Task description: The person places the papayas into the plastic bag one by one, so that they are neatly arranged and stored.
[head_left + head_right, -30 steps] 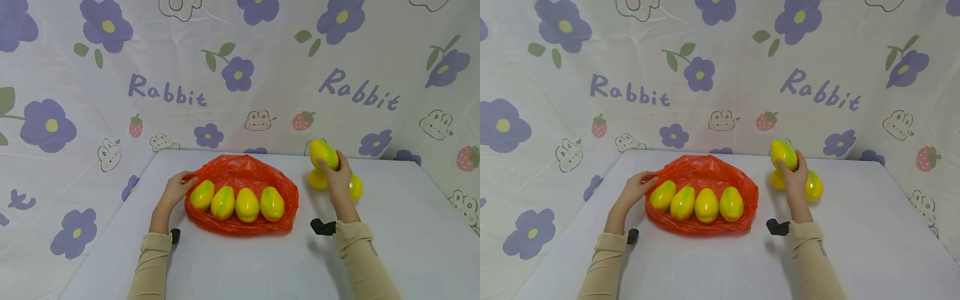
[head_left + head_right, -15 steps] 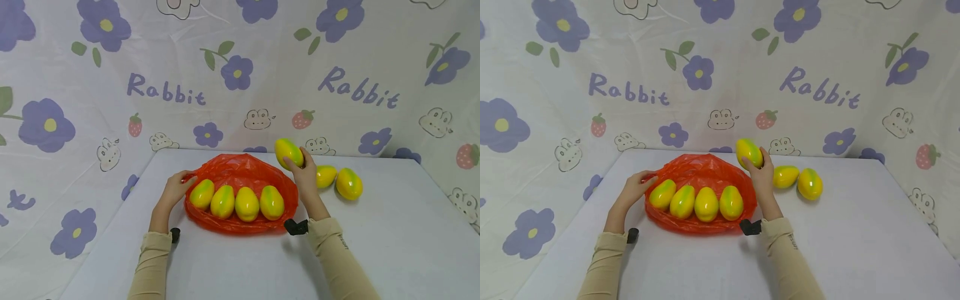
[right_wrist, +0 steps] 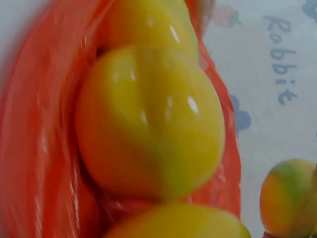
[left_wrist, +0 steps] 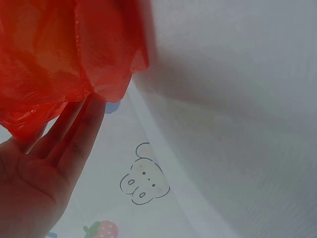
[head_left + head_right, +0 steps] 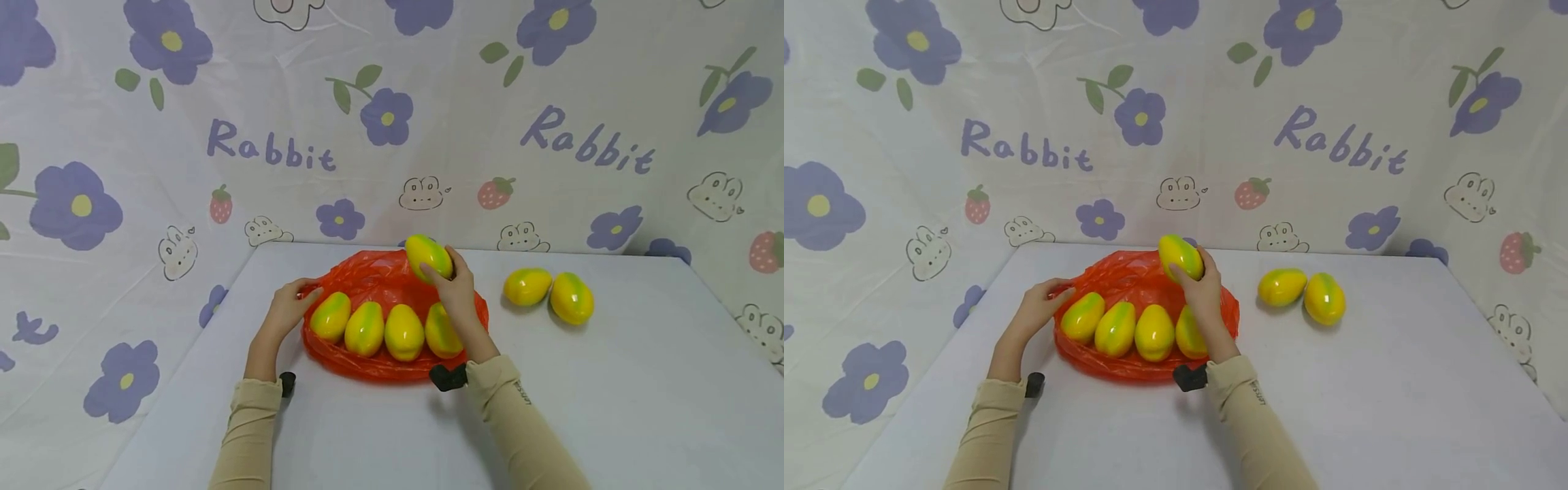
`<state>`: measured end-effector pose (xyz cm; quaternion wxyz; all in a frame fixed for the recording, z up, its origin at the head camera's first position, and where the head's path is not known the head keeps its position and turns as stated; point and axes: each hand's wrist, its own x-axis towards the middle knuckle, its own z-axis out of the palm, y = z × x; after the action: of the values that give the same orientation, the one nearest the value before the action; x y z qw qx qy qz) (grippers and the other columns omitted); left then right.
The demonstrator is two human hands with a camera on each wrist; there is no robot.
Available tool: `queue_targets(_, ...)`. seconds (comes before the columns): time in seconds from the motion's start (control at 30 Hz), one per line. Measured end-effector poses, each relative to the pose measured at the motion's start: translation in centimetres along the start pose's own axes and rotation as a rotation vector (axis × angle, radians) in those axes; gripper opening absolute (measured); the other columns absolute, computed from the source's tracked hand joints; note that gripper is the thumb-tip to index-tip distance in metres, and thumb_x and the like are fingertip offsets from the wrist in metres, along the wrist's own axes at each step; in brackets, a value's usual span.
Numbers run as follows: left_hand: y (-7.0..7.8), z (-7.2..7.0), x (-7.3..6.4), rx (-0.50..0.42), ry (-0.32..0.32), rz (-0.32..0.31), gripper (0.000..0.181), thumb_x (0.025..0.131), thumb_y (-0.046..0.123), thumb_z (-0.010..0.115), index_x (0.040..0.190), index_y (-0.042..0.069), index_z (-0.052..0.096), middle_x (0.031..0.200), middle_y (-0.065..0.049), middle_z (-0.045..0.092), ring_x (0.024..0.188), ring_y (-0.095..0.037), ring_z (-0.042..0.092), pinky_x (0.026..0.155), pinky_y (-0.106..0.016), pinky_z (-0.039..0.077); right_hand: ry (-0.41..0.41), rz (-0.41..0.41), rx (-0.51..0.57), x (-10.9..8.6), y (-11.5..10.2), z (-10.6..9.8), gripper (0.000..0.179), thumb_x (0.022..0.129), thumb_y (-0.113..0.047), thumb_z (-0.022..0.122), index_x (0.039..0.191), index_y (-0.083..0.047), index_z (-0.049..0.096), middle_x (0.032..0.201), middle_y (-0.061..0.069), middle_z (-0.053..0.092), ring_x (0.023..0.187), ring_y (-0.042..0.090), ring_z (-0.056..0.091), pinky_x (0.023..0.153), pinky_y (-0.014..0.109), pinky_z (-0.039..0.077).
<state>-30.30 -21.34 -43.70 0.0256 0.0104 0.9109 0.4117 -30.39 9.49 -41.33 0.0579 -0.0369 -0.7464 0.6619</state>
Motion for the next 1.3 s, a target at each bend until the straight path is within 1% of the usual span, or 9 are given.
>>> queue_targets(0.1,0.1,0.0,0.0,0.002,0.003,0.005,0.046,0.100,0.036,0.051,0.140,0.012,0.051,0.142,-0.016,0.053,0.129,-0.035,0.049,0.106,-0.052,0.046,-0.013,0.009,-0.025,-0.2,0.0,1.0,0.074,0.093,-0.034,0.065,0.154,-0.014,0.028,0.158,0.009,0.034,0.141,0.028,0.038,0.119,0.041,0.033)
queue_targets(0.2,0.2,0.0,0.0,0.001,0.005,0.011,0.046,0.100,0.036,0.052,0.140,0.011,0.051,0.141,-0.016,0.053,0.129,-0.036,0.049,0.106,-0.052,0.046,-0.026,0.028,-0.027,-0.4,0.1,1.8,0.074,0.093,-0.033,0.065,0.154,-0.014,0.027,0.158,0.009,0.033,0.141,0.029,0.038,0.119,0.043,0.033)
queue_targets(0.27,0.3,0.0,0.0,0.001,0.003,0.014,0.046,0.100,0.035,0.052,0.140,0.011,0.051,0.141,-0.017,0.053,0.129,-0.036,0.049,0.106,-0.052,0.046,-0.034,0.055,-0.027,-0.5,0.2,2.4,0.074,0.093,-0.034,0.066,0.154,-0.016,0.027,0.158,0.008,0.033,0.142,0.029,0.037,0.120,0.043,0.032)
queue_targets(0.43,0.3,0.0,-0.1,0.004,0.002,0.014,0.046,0.100,0.036,0.052,0.140,0.011,0.051,0.142,-0.016,0.052,0.130,-0.036,0.048,0.107,-0.052,0.046,-0.039,0.095,-0.020,-0.6,0.8,3.6,0.072,0.092,-0.035,0.067,0.152,-0.019,0.030,0.154,0.006,0.037,0.138,0.029,0.040,0.118,0.045,0.034)
queue_targets(0.57,0.2,0.0,-0.1,-0.001,-0.004,0.007,0.046,0.101,0.035,0.051,0.140,0.011,0.051,0.143,-0.016,0.052,0.132,-0.036,0.047,0.108,-0.053,0.044,-0.048,0.102,-0.032,-0.8,1.1,4.6,0.072,0.091,-0.037,0.067,0.151,-0.021,0.032,0.151,0.005,0.040,0.133,0.029,0.042,0.116,0.049,0.037)
queue_targets(0.67,0.1,0.1,-0.1,-0.006,-0.008,-0.001,0.046,0.101,0.036,0.051,0.141,0.012,0.050,0.144,-0.016,0.051,0.132,-0.036,0.046,0.108,-0.053,0.044,-0.061,0.101,-0.045,-0.9,1.2,5.2,0.073,0.091,-0.037,0.068,0.152,-0.019,0.032,0.152,0.006,0.040,0.133,0.030,0.043,0.115,0.050,0.038)
queue_targets(0.8,-0.1,0.2,-0.1,-0.003,-0.008,-0.002,0.046,0.101,0.037,0.051,0.140,0.013,0.050,0.144,-0.016,0.051,0.132,-0.035,0.046,0.108,-0.053,0.044,-0.071,0.100,-0.072,-1.0,1.3,5.9,0.075,0.091,-0.036,0.068,0.153,-0.017,0.031,0.154,0.009,0.038,0.134,0.031,0.043,0.115,0.050,0.037)
queue_targets(0.97,0.0,0.2,0.0,-0.005,-0.005,0.008,0.046,0.101,0.037,0.051,0.140,0.013,0.051,0.143,-0.015,0.052,0.132,-0.035,0.047,0.109,-0.053,0.044,-0.061,0.115,-0.113,-1.1,1.0,6.5,0.075,0.091,-0.036,0.068,0.153,-0.017,0.031,0.155,0.009,0.037,0.135,0.032,0.043,0.116,0.052,0.036)
queue_targets(1.3,0.0,0.2,0.0,-0.002,-0.005,0.009,0.047,0.100,0.037,0.051,0.140,0.012,0.050,0.142,-0.015,0.052,0.131,-0.035,0.047,0.108,-0.053,0.045,-0.070,0.153,-0.184,-0.8,0.6,7.6,0.071,0.090,-0.032,0.069,0.150,-0.014,0.035,0.149,0.011,0.043,0.131,0.032,0.046,0.112,0.052,0.041)
